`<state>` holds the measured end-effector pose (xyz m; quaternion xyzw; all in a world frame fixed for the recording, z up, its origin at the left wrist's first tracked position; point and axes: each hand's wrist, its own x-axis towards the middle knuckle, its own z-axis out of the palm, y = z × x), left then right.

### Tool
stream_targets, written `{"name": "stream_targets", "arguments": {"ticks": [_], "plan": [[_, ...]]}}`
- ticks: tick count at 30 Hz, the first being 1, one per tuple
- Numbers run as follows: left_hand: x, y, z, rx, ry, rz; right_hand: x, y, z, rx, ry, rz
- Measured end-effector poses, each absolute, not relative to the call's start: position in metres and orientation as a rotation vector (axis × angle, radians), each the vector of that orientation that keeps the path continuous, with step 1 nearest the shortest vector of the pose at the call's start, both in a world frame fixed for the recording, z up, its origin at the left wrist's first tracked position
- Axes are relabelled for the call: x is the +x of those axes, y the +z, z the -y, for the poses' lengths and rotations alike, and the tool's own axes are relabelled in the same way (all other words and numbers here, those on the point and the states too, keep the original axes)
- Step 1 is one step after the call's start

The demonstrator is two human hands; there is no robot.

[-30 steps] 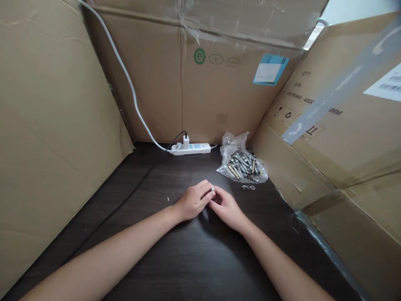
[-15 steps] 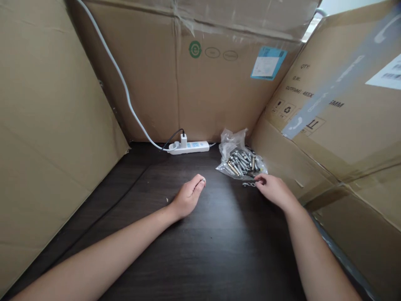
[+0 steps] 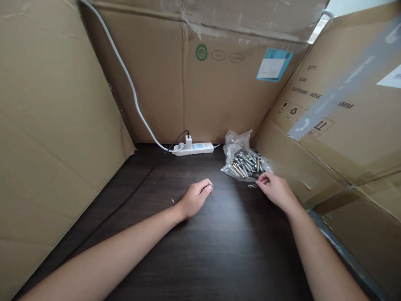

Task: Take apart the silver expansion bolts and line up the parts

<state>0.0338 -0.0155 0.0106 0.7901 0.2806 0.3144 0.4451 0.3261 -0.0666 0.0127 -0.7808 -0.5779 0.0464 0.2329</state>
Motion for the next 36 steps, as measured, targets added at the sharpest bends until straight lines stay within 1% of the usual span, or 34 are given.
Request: {"name": "stream_targets", "arguments": {"ticks": [3,7,10,17,28,33,36], "plan": [[0.034,0.009,0.015,1.968,0.774,-0.707,0.293,0.023,0.069,-1.836,0.099,1.633],[0.034,0.007,0.017,2.031,0.734,-0.695,0.236,0.026,0.077,-1.475,0.17,1.823],[0.033,0.007,0.02,2.119,0.666,-0.673,0.21,0.022,0.084,-1.366,0.225,1.843],[0.033,0.008,0.023,2.176,0.577,-0.682,0.198,0.024,0.091,-1.317,0.258,1.838],[0.035,0.003,0.018,1.924,0.75,-0.619,0.191,0.023,0.095,-1.255,0.278,1.857],[0.034,0.003,0.016,1.862,0.742,-0.629,0.197,0.028,0.093,-1.253,0.223,1.91],[0.034,0.004,0.015,1.826,0.715,-0.622,0.228,0.033,0.085,-1.401,0.093,1.832]]}}
